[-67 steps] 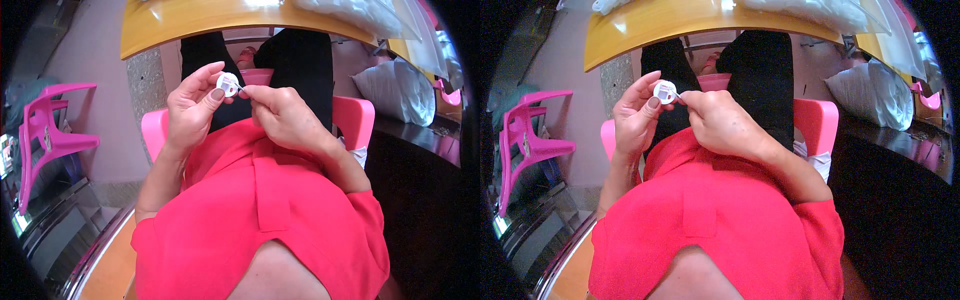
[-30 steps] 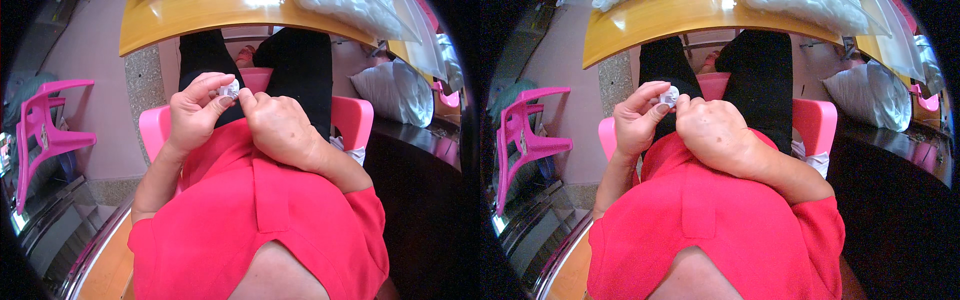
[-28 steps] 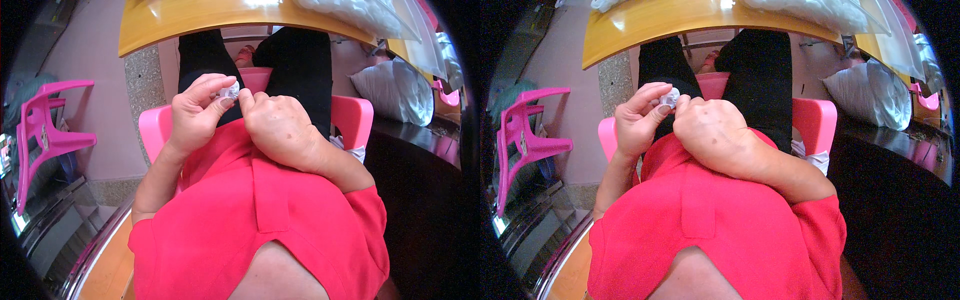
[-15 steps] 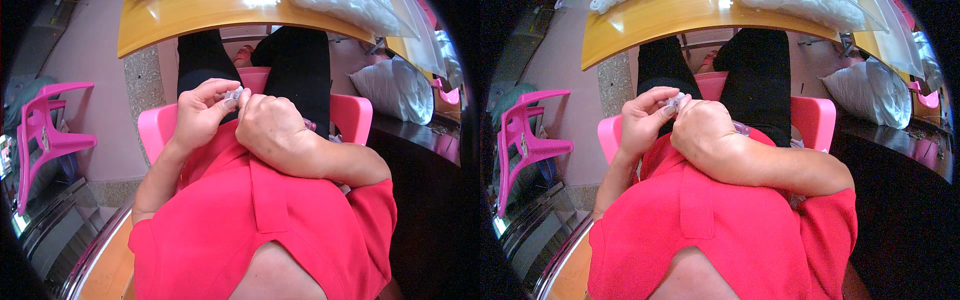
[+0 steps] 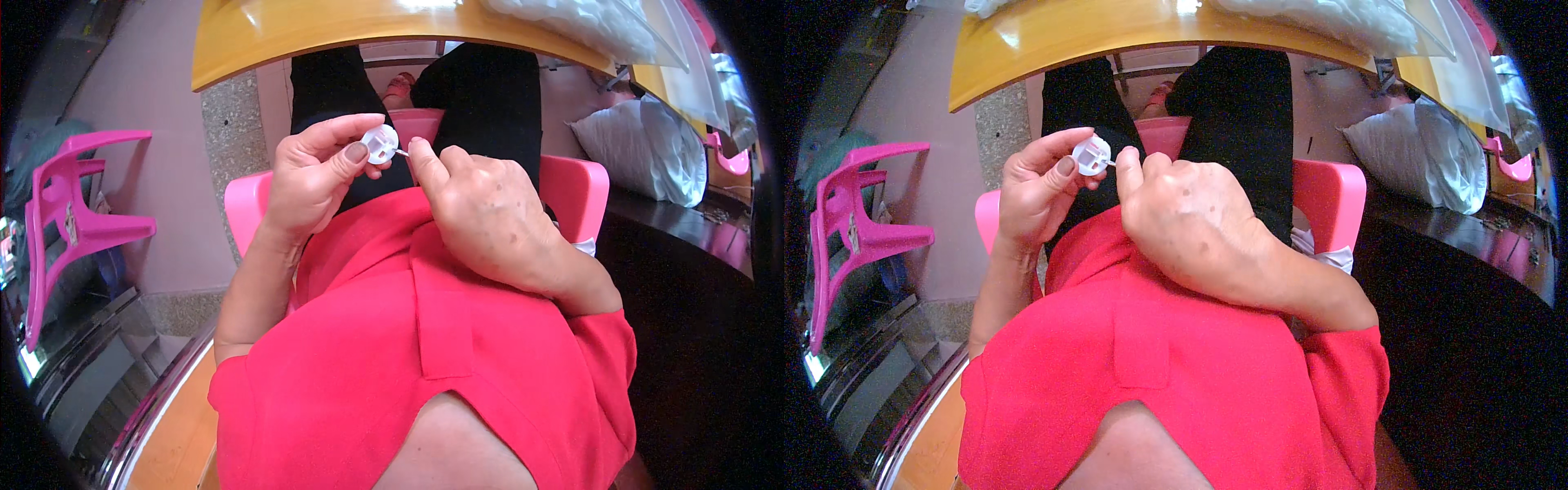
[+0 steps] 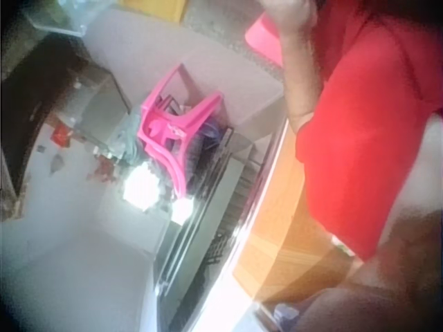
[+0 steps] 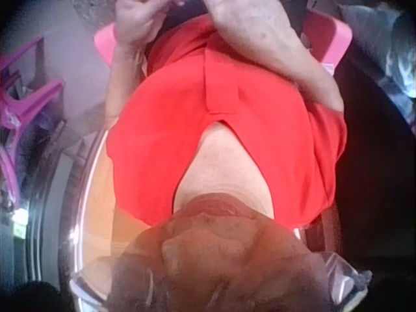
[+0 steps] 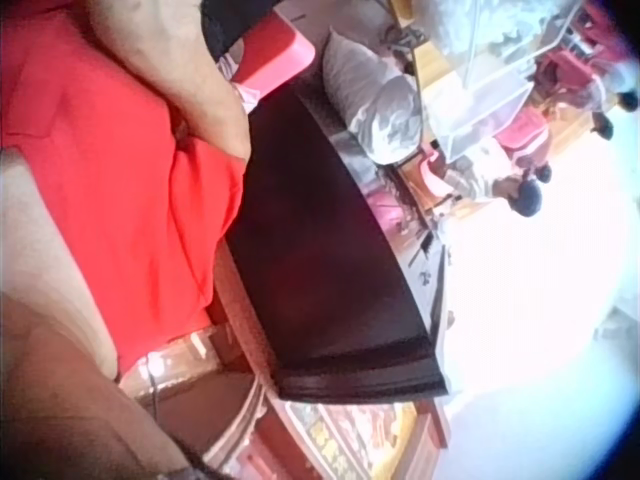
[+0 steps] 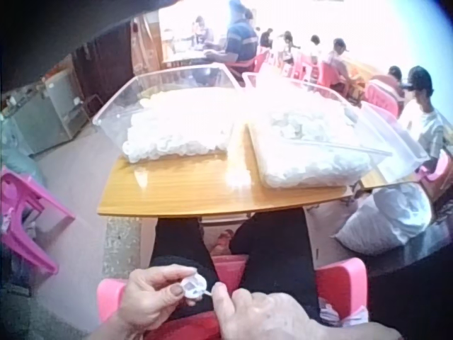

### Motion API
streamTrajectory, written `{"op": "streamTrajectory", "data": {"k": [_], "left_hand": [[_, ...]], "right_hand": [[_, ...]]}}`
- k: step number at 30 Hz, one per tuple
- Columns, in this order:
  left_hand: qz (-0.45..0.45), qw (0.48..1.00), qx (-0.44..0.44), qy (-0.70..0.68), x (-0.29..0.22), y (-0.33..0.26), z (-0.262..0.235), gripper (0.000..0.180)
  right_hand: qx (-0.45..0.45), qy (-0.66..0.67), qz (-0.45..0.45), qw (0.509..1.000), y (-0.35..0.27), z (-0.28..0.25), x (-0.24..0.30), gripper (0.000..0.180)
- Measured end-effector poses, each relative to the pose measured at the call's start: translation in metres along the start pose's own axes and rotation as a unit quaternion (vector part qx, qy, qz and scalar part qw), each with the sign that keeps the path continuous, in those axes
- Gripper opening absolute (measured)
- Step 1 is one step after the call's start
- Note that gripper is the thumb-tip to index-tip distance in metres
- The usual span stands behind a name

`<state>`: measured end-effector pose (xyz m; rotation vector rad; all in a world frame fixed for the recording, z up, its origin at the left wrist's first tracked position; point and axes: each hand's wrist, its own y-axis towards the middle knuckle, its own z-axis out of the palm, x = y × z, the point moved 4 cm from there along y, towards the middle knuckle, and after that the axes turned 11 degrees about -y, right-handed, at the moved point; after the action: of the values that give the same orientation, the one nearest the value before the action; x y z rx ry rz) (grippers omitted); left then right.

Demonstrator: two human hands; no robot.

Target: The person reaches into a bin to retrieve a white plastic component, uses a metal tool to poke through its center, and then places the piece into a separate container.

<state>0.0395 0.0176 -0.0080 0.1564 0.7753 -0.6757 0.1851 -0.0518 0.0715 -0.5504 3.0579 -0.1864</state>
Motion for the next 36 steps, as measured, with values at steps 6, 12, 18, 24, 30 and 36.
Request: {"op": "streamTrajectory", "data": {"k": [6, 12, 18, 24, 30, 36], "left_hand": [[0.016, 0.999, 0.0, 0.047, 0.0, 0.0, 0.0, 0.027], [0.008, 0.992, -0.012, 0.122, 0.0, 0.002, 0.0, 0.024], [-0.042, 0.984, -0.034, 0.171, 0.008, 0.0, 0.004, 0.022], [0.084, 0.971, -0.1, 0.2, -0.024, 0.01, 0.007, 0.025], [0.375, 0.823, -0.097, 0.416, -0.149, 0.074, 0.058, 0.027], [0.38, 0.711, -0.107, 0.583, -0.232, 0.197, 0.081, 0.033]], "right_hand": [[-0.014, 0.002, -0.008, 1.0, 0.006, 0.002, 0.002, 0.041], [-0.045, -0.028, -0.014, 0.999, 0.016, 0.003, 0.005, 0.018], [-0.028, -0.203, -0.091, 0.975, 0.013, 0.003, 0.011, 0.025], [-0.003, -0.006, -0.038, 0.999, 0.008, -0.002, -0.019, 0.041], [0.039, 0.016, 0.022, 0.999, -0.011, 0.027, -0.06, 0.036], [0.032, 0.084, 0.041, 0.995, -0.007, 0.06, -0.077, 0.028]]}}
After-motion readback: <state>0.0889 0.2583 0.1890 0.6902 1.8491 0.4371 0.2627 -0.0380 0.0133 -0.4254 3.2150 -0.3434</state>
